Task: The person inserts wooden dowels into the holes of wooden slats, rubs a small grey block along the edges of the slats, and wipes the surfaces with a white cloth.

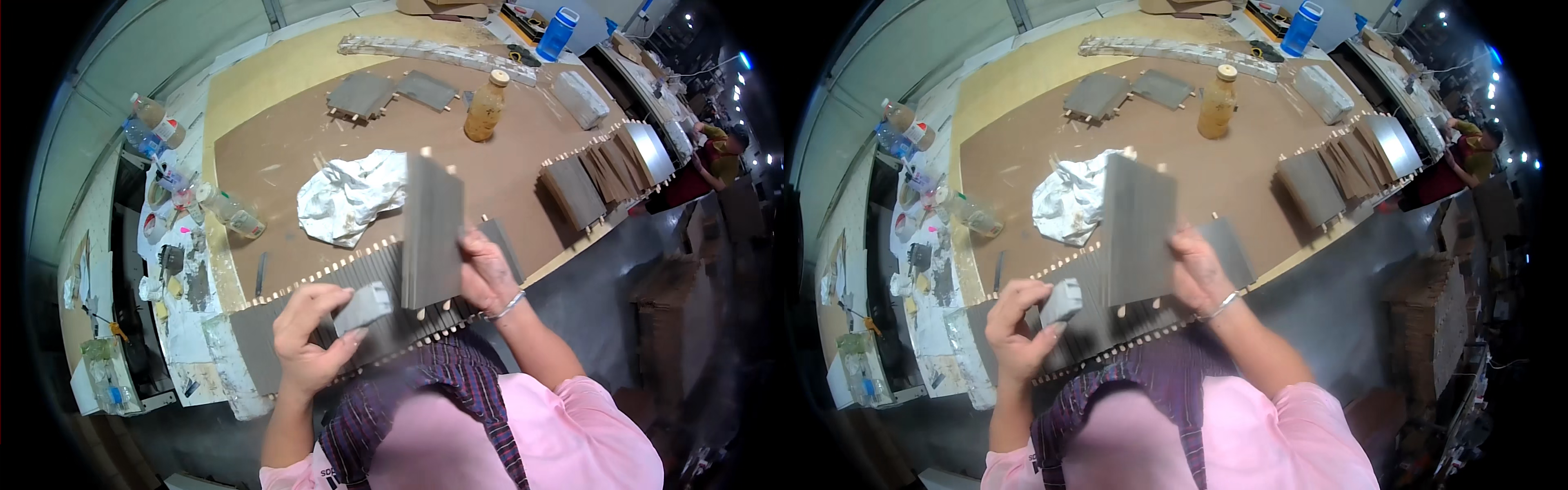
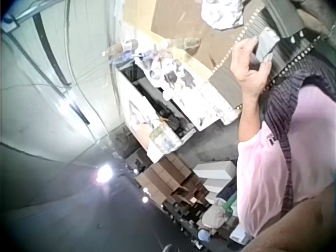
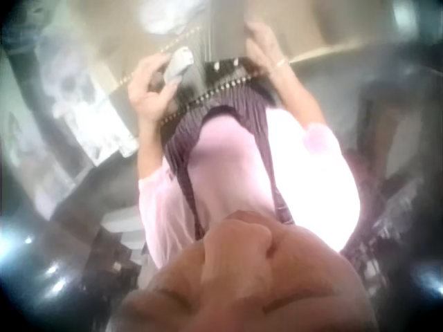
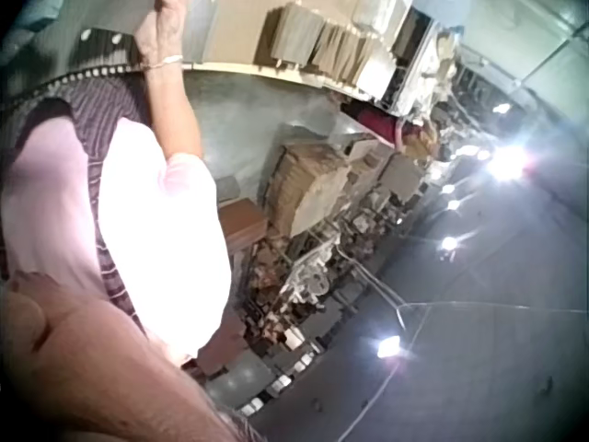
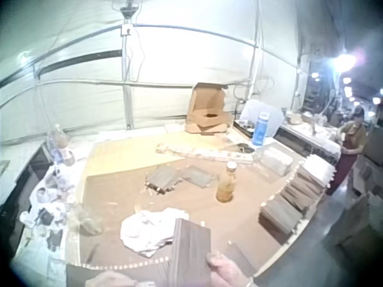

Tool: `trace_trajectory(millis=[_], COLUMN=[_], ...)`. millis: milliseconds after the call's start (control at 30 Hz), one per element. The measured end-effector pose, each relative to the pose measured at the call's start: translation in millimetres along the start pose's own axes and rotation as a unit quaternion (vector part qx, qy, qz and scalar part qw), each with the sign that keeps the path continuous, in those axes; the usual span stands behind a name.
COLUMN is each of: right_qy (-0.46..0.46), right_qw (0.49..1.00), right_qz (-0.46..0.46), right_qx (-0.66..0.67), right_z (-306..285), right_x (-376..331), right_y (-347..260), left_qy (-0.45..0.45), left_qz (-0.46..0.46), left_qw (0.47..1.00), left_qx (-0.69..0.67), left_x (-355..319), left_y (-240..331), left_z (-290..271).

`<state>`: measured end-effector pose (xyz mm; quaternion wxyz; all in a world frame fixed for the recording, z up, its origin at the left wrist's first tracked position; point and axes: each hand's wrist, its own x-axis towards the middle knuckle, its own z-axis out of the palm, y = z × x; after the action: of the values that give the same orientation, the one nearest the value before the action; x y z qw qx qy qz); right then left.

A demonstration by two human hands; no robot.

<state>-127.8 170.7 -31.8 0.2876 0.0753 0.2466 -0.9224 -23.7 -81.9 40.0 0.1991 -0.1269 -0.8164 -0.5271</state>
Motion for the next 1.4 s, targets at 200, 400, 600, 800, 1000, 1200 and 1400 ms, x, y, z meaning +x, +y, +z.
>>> trace_trajectory(millis=[200,400,600,800,1000,1200,1400], right_qy=[-0.138,-0.105,-0.189,-0.244,-0.281,-0.28,0.064], right_qw=[0.986,0.933,0.948,0.941,0.868,0.906,0.98], right_qz=[0.071,-0.071,-0.066,0.199,0.303,0.28,0.157], right_qx=[0.063,-0.335,-0.247,0.123,0.273,0.152,-0.106], right_z=[7.3,8.0,0.7,0.2,0.3,6.8,40.4], right_x=[-4.4,-2.0,-19.0,-5.3,-3.3,-3.7,-3.1], right_y=[40.9,50.2,76.1,78.9,89.0,80.5,58.2], left_qy=[-0.027,-0.073,-0.072,-0.064,-0.042,0.048,0.022], left_qz=[0.042,0.154,0.168,0.166,0.159,-0.065,-0.251], left_qw=[0.999,0.985,0.98,0.982,0.983,0.996,0.879], left_qx=[-0.015,-0.001,0.077,0.07,0.086,0.045,-0.404], left_x=[19.1,30.8,46.3,46.6,66.4,77.0,29.5], left_y=[14.0,27.9,16.9,21.0,1.1,-31.8,-5.1], left_z=[28.0,60.6,64.7,59.4,49.1,25.4,41.6])
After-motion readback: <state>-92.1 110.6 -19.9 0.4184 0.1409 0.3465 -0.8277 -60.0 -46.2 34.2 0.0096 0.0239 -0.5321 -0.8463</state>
